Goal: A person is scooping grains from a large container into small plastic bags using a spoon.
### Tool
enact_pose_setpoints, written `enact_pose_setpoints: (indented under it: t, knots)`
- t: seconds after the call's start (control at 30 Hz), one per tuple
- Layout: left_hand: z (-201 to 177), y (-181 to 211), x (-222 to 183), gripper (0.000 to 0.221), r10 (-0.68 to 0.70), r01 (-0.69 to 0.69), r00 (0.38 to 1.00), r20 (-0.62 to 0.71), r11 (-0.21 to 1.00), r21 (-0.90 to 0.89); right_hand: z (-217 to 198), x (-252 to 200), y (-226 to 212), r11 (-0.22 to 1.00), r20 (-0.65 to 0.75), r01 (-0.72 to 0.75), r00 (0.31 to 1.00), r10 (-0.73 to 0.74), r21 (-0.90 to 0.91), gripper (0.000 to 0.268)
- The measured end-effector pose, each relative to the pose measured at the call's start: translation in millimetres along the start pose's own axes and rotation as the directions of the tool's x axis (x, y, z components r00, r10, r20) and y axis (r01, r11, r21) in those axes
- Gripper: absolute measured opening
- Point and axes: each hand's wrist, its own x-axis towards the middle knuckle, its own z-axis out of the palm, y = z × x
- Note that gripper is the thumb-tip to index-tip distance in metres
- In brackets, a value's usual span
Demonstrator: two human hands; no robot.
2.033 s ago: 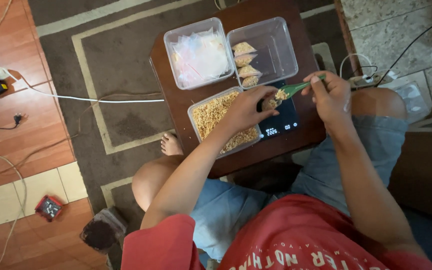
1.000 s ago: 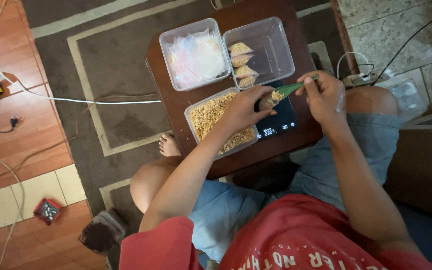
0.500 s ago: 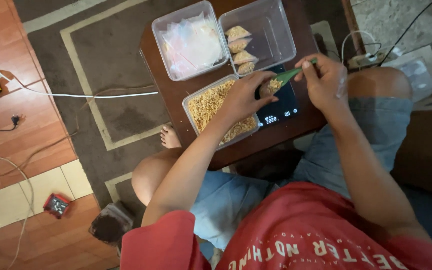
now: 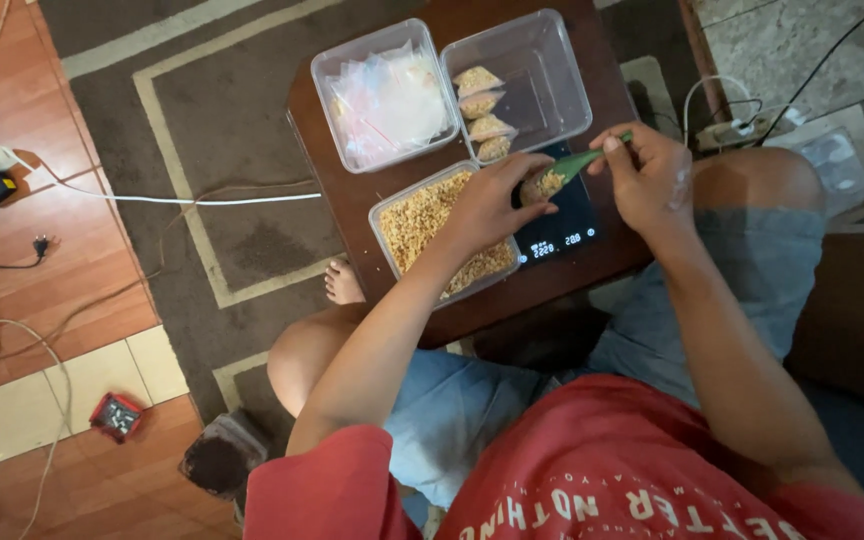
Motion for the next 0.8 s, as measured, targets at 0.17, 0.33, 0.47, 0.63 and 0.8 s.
enact_pose_setpoints:
  t: [0.17,0.33,0.47,0.63,0.8]
  knots:
    - [1.8,-2.8,0.5,0.058,-0.009,0.009,1.0,-0.012,1.0,-0.014,0.2,0.8,-0.3,1.0,0.01,0.011,1.0,-0.011,-0.003,0.022]
    - [-2.2,1.0,3.1,0.058,0.001,-0.001,1.0,0.001,1.0,-0.002,2.9,2.3,2.9,1.0,-0.006,0.024,1.0,-0.024,0.011,0.023]
    - [-1.4,0.4,-0.7,0.058,-0.008,0.008,1.0,0.011,1.0,-0.028,2.7,-0.2,0.2,1.0,-0.008,0.013,1.0,-0.013,-0.003,0.024]
    - [-0.8,-0.6,1.8,0.057,-0.003,0.004,1.0,0.004,1.0,-0.02,1.9,0.1,-7.3,0.995,-0.019,0.097,0.995,-0.097,0.002,0.022]
    - [-4.7,2.6,1.4,0.055,0.013,-0.013,1.0,-0.002,1.0,-0.026,3.2,-0.4,-15.4,0.99,-0.014,0.14,0.99,-0.141,-0.007,0.024]
